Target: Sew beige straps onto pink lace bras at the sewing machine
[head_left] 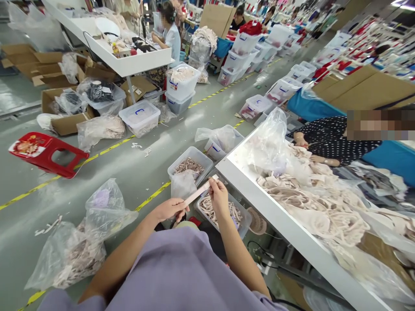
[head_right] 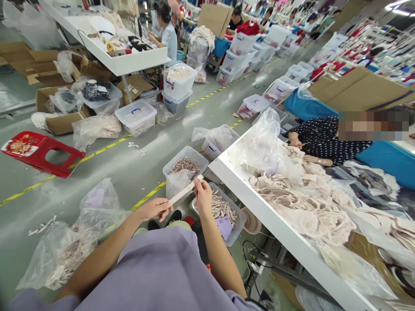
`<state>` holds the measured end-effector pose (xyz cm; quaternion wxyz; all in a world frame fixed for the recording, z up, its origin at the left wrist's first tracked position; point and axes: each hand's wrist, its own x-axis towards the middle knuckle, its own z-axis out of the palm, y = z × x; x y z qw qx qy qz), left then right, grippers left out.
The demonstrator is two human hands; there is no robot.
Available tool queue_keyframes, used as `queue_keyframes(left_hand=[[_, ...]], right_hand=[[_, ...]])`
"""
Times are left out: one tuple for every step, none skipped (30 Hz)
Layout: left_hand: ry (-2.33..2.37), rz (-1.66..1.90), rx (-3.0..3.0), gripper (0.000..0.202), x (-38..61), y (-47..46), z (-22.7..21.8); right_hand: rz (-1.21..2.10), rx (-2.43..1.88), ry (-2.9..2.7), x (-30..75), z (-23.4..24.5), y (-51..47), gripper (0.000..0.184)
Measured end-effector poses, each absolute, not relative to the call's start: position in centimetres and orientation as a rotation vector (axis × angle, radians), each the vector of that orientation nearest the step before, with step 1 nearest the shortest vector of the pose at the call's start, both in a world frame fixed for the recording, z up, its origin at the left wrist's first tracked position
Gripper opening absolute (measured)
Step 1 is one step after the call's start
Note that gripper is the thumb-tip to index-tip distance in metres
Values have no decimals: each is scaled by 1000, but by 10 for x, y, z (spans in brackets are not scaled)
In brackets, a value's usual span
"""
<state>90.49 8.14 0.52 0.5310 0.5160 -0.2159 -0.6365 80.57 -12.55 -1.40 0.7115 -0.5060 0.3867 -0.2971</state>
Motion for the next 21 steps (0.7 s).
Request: queue_keyframes(left_hand=[[-507, -1546, 1220, 46, 907, 86, 4], [-500, -1564, 1213, 46, 909, 90, 3], [-494, -1578, 1207, 45, 911, 93, 1], [-489, -1589, 1202, 45, 912, 97, 0], [-485, -1599, 1196, 45, 914, 100, -1], [-482, -1608, 1188, 45, 915, 102, -3], [-479, -1618, 1181, 45, 916, 105, -4], [-475, -1630, 1173, 46, 917, 107, -6], [-469, -1643, 1167, 47, 918, 109, -7], [-463, -1654, 1165, 48, 919, 110, -8], [-456, -1663, 1166, 49, 920, 112, -9], [-451, -1671, 1172, 49, 921, 113, -10], [-446, -1678, 1182, 50, 923, 114, -11], [-445, -1681, 1195, 50, 924, 115, -12], [-447, -1681, 1214, 50, 925, 115, -13], [-454, -1673, 1237, 49, 926, 116, -13], [-465, -1653, 1266, 48, 926, 116, -13], [-480, -1617, 1305, 46, 925, 117, -12], [-496, -1560, 1354, 42, 924, 117, -10], [-513, -1480, 1413, 38, 922, 118, -7], [-531, -1383, 1474, 33, 919, 119, -3]], right_hand=[[-679, -1120, 863, 804, -14, -131, 41], [-698, -1117, 869, 803, -14, -137, 40], [-717, -1112, 876, 801, -14, -142, 40], [-733, -1105, 884, 798, -15, -147, 40], [-748, -1097, 893, 796, -16, -152, 41], [-759, -1089, 901, 794, -18, -157, 41], [-767, -1080, 908, 791, -20, -161, 42], [-772, -1073, 915, 789, -21, -166, 43], [-775, -1068, 920, 787, -22, -170, 43], [-779, -1064, 925, 785, -24, -174, 44], [-782, -1060, 928, 783, -24, -177, 43], [-783, -1057, 930, 781, -25, -179, 43], [-782, -1053, 930, 778, -26, -181, 42], [-780, -1048, 929, 776, -26, -183, 41], [-777, -1043, 926, 774, -26, -184, 40], [-773, -1036, 922, 773, -27, -185, 39], [-770, -1027, 918, 771, -27, -186, 37], [-771, -1016, 913, 770, -28, -187, 36], [-774, -1003, 908, 769, -28, -188, 34], [-780, -987, 901, 769, -28, -189, 34], [-789, -969, 893, 768, -28, -191, 33]])
